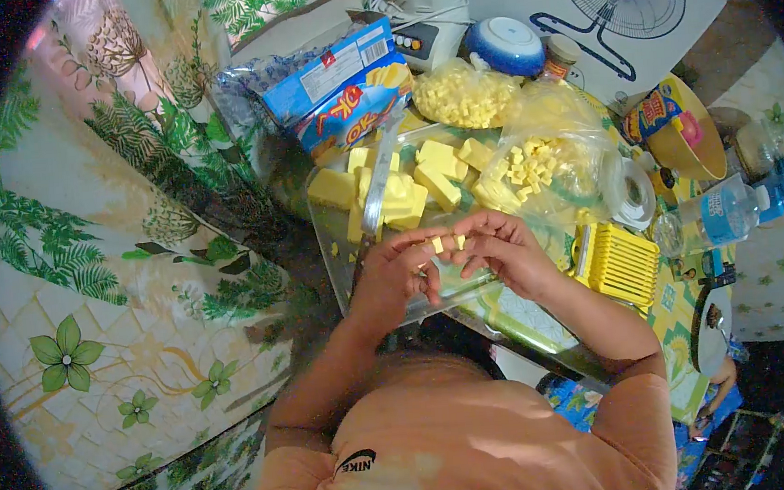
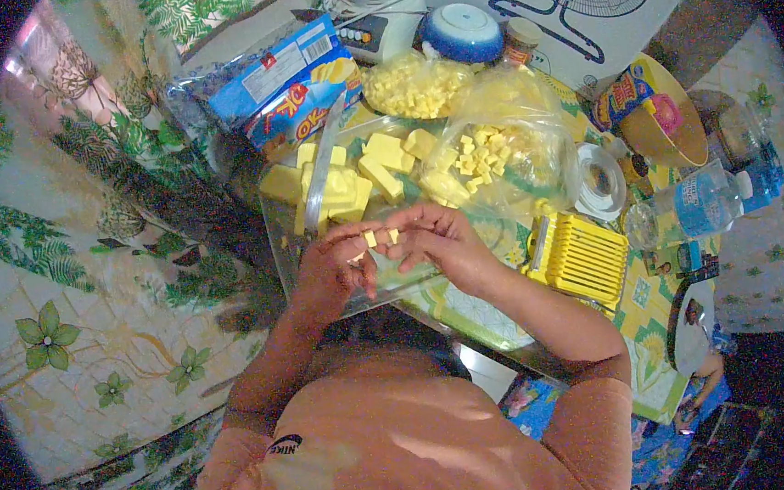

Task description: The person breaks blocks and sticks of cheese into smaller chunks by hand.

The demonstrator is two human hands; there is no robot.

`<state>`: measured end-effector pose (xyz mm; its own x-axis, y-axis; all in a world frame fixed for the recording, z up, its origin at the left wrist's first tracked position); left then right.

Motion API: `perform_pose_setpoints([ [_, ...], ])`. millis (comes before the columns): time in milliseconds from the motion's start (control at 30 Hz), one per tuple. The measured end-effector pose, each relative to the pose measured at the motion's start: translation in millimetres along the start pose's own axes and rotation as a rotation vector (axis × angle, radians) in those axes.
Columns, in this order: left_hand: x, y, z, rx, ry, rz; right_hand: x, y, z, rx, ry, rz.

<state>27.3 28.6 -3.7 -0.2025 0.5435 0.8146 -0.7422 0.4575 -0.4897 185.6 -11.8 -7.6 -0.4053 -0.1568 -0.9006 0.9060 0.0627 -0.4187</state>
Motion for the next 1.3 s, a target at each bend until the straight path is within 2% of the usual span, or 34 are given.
perform_pose_setpoints([
  [133,-7,5,-5,-0.037,-0.018,0.11,-3,-3,0,0.036,-0.035,-0.033],
  [367,-10,12,-6,-0.1,0.012,0.212,-2,-1,-1,0.094,0.037,0.049],
  [667,-10,11,-8,-0.098,0.02,0.307,0,1,-1,0.095,0.046,0.102],
  [767,-7,10,-7,-0.036,0.041,0.289,0,1,-1,0.102,0.05,0.11],
  [967,-17,16,-13,-0.132,0.019,0.272,0,0,-1,0.093,0.059,0.136],
  [1300,-14,10,-8,-0.137,0.06,0.256,0,-7,2,0.072,0.086,0.138],
])
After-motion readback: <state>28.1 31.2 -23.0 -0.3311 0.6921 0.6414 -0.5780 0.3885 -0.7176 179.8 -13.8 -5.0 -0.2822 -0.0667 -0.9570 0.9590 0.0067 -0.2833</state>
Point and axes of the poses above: each hand's wrist, its own z-axis away from the middle knuckle, its own y-axis out of the back of the hand, x = y × z, the point moved 4 cm from there along -z, towards the middle knuckle, and after that the axes turned 2 degrees about x, right-handed, at the moved point
